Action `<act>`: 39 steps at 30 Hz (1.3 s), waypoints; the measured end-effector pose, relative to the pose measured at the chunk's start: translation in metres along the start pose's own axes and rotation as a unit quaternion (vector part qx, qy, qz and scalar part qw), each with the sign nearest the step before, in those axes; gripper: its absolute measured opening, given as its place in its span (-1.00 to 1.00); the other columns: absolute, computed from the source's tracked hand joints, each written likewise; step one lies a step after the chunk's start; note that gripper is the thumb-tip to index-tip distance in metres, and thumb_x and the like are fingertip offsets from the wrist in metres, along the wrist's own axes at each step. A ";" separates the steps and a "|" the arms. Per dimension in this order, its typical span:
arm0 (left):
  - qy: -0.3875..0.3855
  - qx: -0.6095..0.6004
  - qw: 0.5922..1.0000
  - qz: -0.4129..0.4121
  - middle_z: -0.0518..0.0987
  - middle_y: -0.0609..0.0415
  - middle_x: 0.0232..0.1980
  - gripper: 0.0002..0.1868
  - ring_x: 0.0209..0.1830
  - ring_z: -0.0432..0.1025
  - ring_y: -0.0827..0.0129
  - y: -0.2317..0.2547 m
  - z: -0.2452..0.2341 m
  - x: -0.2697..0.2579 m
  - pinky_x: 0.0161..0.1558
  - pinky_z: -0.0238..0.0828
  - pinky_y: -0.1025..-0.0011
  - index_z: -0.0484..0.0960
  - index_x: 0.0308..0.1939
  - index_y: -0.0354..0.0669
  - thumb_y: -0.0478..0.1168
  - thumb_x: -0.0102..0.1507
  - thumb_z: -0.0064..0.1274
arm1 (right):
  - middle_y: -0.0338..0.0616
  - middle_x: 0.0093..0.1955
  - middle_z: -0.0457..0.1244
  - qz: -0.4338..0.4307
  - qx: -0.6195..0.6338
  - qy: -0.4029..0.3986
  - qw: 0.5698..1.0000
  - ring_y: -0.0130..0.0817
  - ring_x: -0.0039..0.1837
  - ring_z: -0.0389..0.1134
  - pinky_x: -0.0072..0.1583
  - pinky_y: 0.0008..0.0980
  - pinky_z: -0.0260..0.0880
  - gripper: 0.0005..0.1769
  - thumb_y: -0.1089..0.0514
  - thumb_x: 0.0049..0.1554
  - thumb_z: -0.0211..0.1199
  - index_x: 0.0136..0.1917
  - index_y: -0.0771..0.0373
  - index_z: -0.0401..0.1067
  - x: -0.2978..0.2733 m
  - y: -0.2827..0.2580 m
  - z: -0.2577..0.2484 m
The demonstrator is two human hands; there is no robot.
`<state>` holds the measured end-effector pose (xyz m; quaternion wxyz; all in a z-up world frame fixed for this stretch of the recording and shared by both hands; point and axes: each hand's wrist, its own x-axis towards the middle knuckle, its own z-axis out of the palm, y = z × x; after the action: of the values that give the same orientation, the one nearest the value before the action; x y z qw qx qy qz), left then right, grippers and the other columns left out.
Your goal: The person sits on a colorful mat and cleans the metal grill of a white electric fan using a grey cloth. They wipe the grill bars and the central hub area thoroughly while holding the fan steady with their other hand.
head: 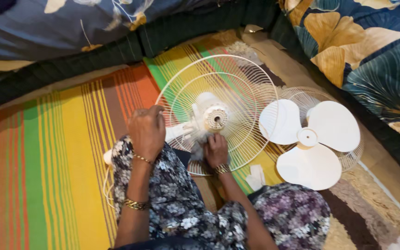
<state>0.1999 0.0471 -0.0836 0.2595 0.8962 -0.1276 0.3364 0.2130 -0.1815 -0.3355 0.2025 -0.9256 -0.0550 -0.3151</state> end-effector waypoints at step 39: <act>0.000 -0.388 0.911 -0.141 0.59 -0.03 -0.39 -0.66 -0.38 0.54 0.18 -0.062 0.128 0.083 -0.29 0.41 0.29 0.71 -0.35 -0.27 -0.15 0.36 -0.07 | 0.18 0.23 0.22 0.012 0.037 0.255 0.966 0.22 0.22 0.22 0.23 0.12 0.25 -0.74 0.35 -0.04 0.35 -0.16 0.42 0.27 0.193 -0.104 0.007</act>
<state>0.3551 0.0237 -0.1340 0.6313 0.7338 -0.1207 0.2201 0.3462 -0.0883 -0.1883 0.2481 -0.8070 -0.0017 -0.5359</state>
